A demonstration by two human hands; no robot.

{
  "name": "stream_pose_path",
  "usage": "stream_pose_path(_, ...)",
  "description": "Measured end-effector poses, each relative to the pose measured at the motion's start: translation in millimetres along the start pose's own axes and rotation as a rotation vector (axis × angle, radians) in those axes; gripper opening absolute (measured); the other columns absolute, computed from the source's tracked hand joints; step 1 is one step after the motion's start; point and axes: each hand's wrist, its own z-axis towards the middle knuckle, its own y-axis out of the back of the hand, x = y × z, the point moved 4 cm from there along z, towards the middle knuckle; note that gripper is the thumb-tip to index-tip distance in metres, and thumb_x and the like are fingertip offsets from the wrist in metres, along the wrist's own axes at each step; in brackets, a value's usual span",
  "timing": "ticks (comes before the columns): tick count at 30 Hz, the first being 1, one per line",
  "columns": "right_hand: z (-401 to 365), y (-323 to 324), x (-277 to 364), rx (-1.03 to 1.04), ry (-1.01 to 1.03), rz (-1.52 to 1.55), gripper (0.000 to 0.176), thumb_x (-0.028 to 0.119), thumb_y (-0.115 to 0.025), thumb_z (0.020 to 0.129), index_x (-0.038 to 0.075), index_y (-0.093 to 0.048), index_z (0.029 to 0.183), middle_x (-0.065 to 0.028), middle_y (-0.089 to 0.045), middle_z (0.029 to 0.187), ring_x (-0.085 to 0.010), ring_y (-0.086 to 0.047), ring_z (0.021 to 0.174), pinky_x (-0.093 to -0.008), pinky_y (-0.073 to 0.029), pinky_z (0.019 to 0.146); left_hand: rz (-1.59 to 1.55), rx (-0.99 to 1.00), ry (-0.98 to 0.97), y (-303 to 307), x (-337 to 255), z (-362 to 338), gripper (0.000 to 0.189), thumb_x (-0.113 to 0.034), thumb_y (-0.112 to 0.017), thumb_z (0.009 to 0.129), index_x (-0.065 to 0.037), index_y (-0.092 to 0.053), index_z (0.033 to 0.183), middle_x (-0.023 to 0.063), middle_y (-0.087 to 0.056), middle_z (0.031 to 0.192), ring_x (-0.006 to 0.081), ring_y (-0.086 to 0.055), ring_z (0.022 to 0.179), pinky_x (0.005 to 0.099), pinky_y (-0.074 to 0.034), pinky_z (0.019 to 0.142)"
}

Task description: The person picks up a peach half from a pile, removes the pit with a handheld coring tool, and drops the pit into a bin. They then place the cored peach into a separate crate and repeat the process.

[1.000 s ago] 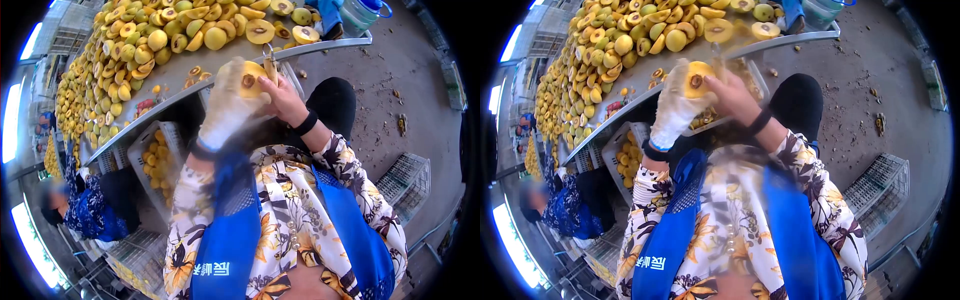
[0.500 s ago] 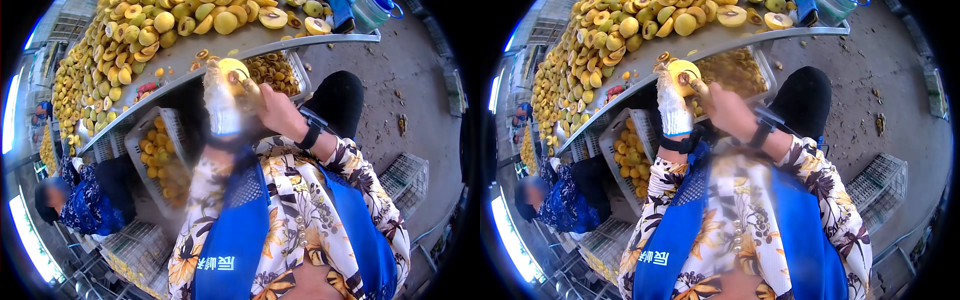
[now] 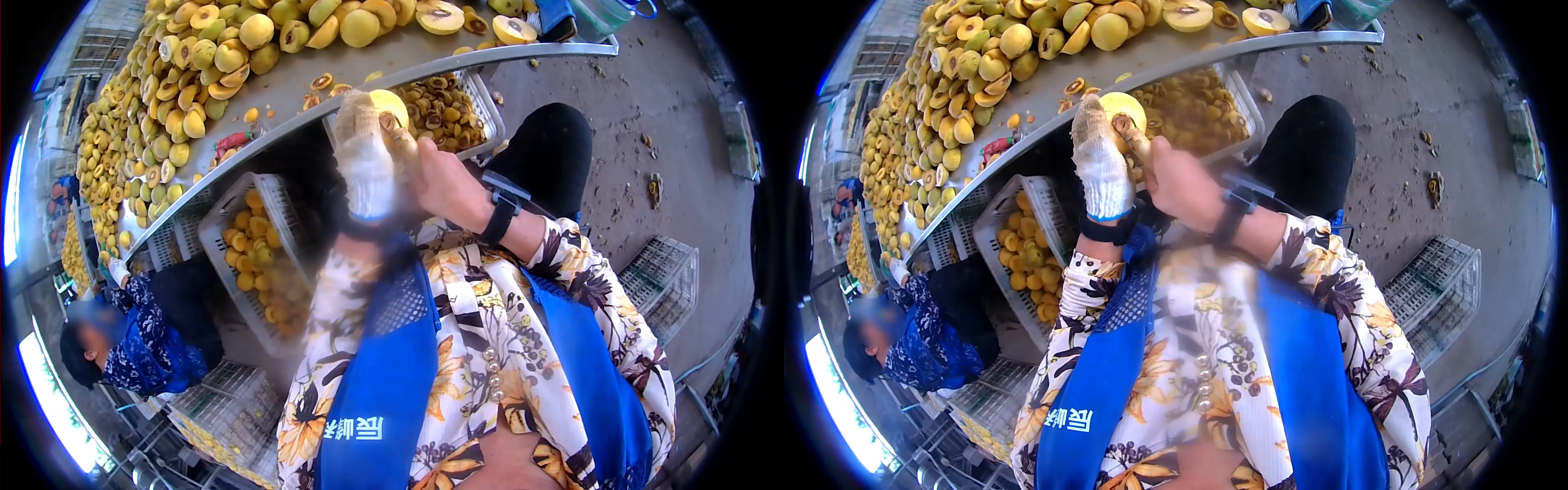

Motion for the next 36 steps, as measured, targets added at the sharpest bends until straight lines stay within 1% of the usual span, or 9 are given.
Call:
stream_pose_path(4,3,-4,-4,0.074,0.019,-0.062,0.019,0.007,-0.05,0.081,-0.006,-0.041,0.091,-0.0307,-0.056,0.071,-0.0465,-0.057,0.072,-0.0488,-0.044,0.061,-0.367,-0.005,0.421,0,1,10,0.037,-0.024,-0.051,0.092,0.001,-0.052,0.12,0.011,-0.057,0.112,0.0184,-0.056,0.101,0.0299,-0.044,0.089)
stream_pose_path(5,3,-6,-4,0.103,0.015,-0.078,0.02,0.007,-0.05,0.081,-0.007,-0.041,0.092,-0.0304,-0.056,0.071,-0.0463,-0.057,0.072,-0.0484,-0.045,0.061,-0.089,0.093,0.102,17,28,26,0.035,-0.026,-0.053,0.091,0.001,-0.057,0.113,0.0093,-0.059,0.107,0.0167,-0.057,0.096,0.029,-0.045,0.085)
stream_pose_path(8,5,-16,-14,0.172,-0.003,-0.059,0.019,0.007,-0.05,0.08,-0.006,-0.043,0.092,-0.0283,-0.058,0.071,-0.0431,-0.059,0.07,-0.0466,-0.046,0.062,-0.25,0.371,0.323,18,23,31,0.033,-0.028,-0.053,0.092,0.0,-0.059,0.11,0.0068,-0.059,0.107,0.0141,-0.056,0.095,0.0265,-0.046,0.083)
stream_pose_path(14,5,-28,-17,0.067,0.043,0.159,0.019,0.009,-0.053,0.079,-0.005,-0.048,0.091,-0.0242,-0.06,0.072,-0.0376,-0.061,0.066,-0.0421,-0.048,0.056,-0.465,0.042,0.42,14,16,15,0.038,-0.038,-0.056,0.09,-0.005,-0.057,0.109,0.0033,-0.059,0.1,0.0134,-0.056,0.092,0.0284,-0.048,0.079)
stream_pose_path(20,-9,-20,7,0.45,-0.361,0.553,0.023,0.008,-0.045,0.08,0.004,-0.05,0.102,-0.001,-0.051,0.062,-0.0071,-0.046,0.04,-0.0222,-0.036,0.035,-0.67,0.039,0.559,14,49,18,0.024,-0.027,-0.054,0.091,-0.007,-0.056,0.102,0.0053,-0.059,0.095,0.0186,-0.058,0.082,0.0316,-0.051,0.07)
stream_pose_path(25,-8,-29,-7,0.518,-0.477,0.78,0.02,0.004,-0.05,0.08,0.005,-0.048,0.1,0.0007,-0.047,0.06,-0.006,-0.041,0.039,-0.0224,-0.035,0.033,-0.663,0.033,0.4,8,44,18,0.022,-0.026,-0.054,0.091,-0.007,-0.056,0.1,0.008,-0.059,0.094,0.0218,-0.06,0.078,0.0335,-0.052,0.065)
stream_pose_path(28,-15,-34,-5,0.553,-0.53,0.922,0.02,0.001,-0.052,0.08,0.005,-0.048,0.099,0.002,-0.045,0.059,-0.0055,-0.038,0.038,-0.0219,-0.032,0.033,-0.74,0.348,0.566,6,28,8,0.021,-0.026,-0.055,0.091,-0.008,-0.056,0.101,0.0079,-0.059,0.093,0.0235,-0.061,0.077,0.0345,-0.053,0.063)
stream_pose_path(33,-14,-33,-3,0.609,-0.567,1.127,0.016,0.001,-0.053,0.081,0.007,-0.048,0.095,0.0038,-0.041,0.058,-0.0046,-0.035,0.038,-0.0206,-0.03,0.033,-0.767,0.108,0.401,10,64,22,0.024,-0.031,-0.054,0.091,-0.009,-0.057,0.097,0.0078,-0.061,0.091,0.0256,-0.062,0.071,0.0356,-0.053,0.056)
stream_pose_path(36,-6,-39,-10,0.628,-0.525,1.25,0.014,0.001,-0.054,0.083,0.008,-0.048,0.094,0.0041,-0.04,0.058,-0.0044,-0.035,0.038,-0.0203,-0.029,0.033,-0.9,0.187,0.654,7,52,14,0.031,-0.038,-0.055,0.089,-0.007,-0.056,0.096,0.008,-0.061,0.087,0.0262,-0.061,0.071,0.0358,-0.053,0.056)
